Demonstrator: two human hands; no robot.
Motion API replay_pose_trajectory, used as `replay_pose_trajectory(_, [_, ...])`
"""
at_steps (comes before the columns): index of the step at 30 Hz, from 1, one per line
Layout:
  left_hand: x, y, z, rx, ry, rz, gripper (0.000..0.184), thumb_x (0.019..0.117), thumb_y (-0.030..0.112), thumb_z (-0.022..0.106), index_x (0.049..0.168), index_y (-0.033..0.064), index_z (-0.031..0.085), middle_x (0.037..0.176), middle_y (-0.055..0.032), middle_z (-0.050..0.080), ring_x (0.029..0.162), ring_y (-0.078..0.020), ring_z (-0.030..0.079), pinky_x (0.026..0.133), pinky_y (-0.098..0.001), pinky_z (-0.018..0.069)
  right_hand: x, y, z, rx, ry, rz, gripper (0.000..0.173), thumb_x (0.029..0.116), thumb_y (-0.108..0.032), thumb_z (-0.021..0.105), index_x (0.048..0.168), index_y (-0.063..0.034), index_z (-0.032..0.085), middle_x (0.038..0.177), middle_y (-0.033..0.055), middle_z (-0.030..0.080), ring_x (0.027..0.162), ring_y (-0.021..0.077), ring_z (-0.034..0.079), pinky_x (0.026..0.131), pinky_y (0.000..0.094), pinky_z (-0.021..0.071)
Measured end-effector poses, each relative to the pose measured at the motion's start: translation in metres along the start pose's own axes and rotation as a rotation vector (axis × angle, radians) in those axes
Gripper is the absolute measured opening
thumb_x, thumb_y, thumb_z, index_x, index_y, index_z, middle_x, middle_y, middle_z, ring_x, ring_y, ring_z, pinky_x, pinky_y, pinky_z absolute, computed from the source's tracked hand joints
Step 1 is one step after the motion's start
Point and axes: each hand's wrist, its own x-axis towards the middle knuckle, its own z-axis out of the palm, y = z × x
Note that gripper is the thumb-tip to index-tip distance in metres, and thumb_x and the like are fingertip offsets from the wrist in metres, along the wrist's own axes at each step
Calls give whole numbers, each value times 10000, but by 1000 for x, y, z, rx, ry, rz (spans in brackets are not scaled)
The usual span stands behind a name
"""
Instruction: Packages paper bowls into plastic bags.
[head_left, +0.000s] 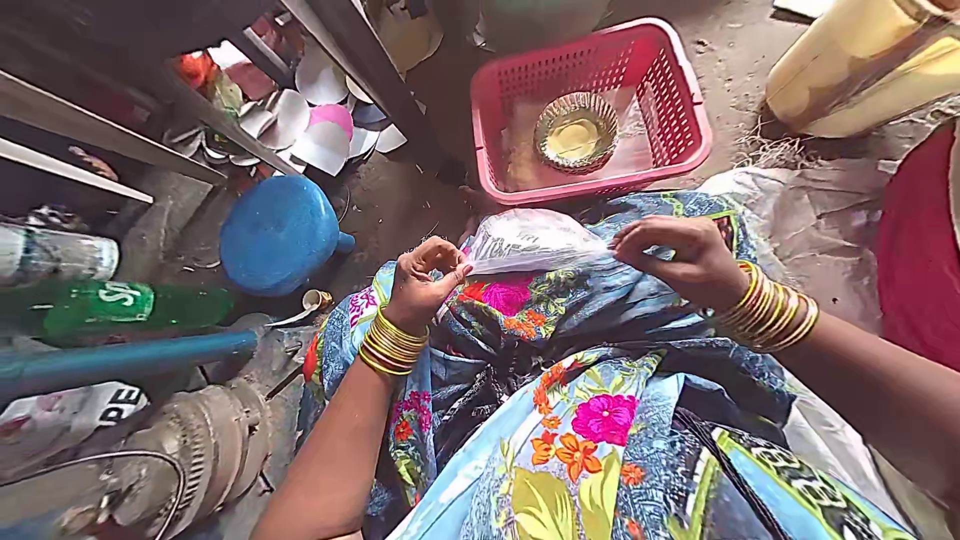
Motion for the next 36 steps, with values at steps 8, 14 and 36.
replay_pose_trajectory(8, [23, 28, 16, 178, -34, -81, 330, 922, -50, 438, 987, 13, 755, 923, 3, 666, 869, -19, 604, 825, -205, 513, 30, 3, 5, 714, 268, 611, 266, 959, 30, 454, 918, -116, 672, 755, -68, 659, 629, 7, 576, 611, 175, 498])
replay_pose_trajectory(14, [41, 35, 20, -669, 85, -318, 369, 891, -71, 440, 1116, -1, 723, 1194, -94, 731, 977, -115, 707, 909, -280, 567, 32, 7, -7, 518, 206, 398, 308, 936, 48, 484, 1136, -27, 706, 1095, -11, 725, 951, 29, 676, 886, 221, 559])
replay_pose_trajectory(36, [105, 104, -7, 18, -101, -882, 206, 1063, 101, 490, 912, 30, 612, 664, 30, 608, 484, 14, 506, 452, -134, 413, 44, -11, 18, -871, -249, -513, 96, 849, 42, 598, 864, 2, 684, 871, 167, 686, 855, 365, 693, 661, 486, 532])
